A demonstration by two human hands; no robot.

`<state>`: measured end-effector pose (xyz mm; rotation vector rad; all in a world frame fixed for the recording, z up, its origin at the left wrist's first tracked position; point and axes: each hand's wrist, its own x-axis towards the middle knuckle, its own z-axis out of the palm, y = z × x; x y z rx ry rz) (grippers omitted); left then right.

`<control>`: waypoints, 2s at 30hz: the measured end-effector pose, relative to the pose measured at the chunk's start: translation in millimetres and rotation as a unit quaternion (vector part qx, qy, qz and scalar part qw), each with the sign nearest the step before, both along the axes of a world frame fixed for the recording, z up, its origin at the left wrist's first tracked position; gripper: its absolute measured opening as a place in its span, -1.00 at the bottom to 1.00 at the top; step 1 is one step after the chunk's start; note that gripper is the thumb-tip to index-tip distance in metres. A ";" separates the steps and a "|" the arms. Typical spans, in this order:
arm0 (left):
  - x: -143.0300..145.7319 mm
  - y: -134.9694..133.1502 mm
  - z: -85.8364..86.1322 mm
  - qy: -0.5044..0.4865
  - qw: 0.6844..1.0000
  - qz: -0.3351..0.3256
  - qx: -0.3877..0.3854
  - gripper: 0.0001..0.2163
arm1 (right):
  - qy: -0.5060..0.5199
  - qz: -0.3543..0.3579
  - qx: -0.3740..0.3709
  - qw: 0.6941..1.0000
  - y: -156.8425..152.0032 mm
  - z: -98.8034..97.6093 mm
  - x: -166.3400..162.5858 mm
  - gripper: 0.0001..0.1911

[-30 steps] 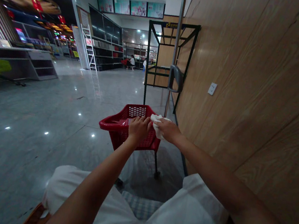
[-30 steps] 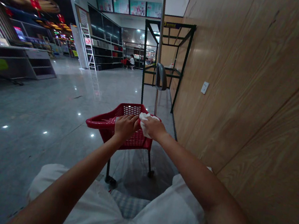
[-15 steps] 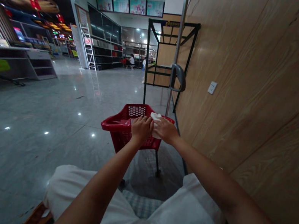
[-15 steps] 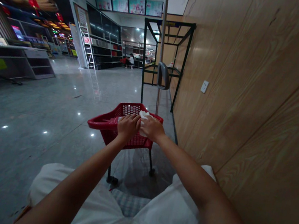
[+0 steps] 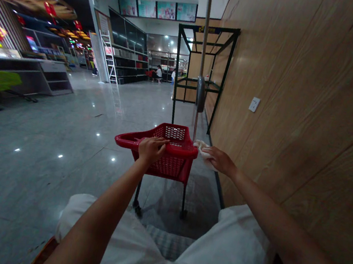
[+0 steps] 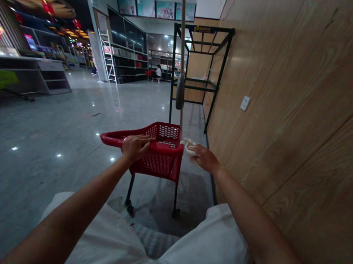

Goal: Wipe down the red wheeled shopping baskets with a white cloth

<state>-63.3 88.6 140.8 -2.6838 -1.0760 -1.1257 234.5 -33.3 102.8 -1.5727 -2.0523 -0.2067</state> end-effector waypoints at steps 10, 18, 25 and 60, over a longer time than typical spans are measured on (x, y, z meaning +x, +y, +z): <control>-35.4 44.1 16.5 0.000 0.989 -0.071 -0.133 -0.71 | 0.159 0.061 0.064 0.983 24.0 -12.4 -68.8 -0.48; 1.1 -30.8 22.9 -0.101 0.995 0.002 0.000 -0.73 | 0.111 -0.005 -0.070 0.991 29.5 -49.7 -52.5 -0.58; 31.5 -65.7 6.1 0.088 0.979 -0.117 0.144 -0.85 | 0.194 -0.085 0.026 0.977 41.8 -36.9 -77.2 -0.58; -13.8 9.5 -61.6 0.049 0.977 0.015 0.208 -0.70 | -0.067 -0.072 -0.126 0.987 54.7 -47.5 -104.3 -0.66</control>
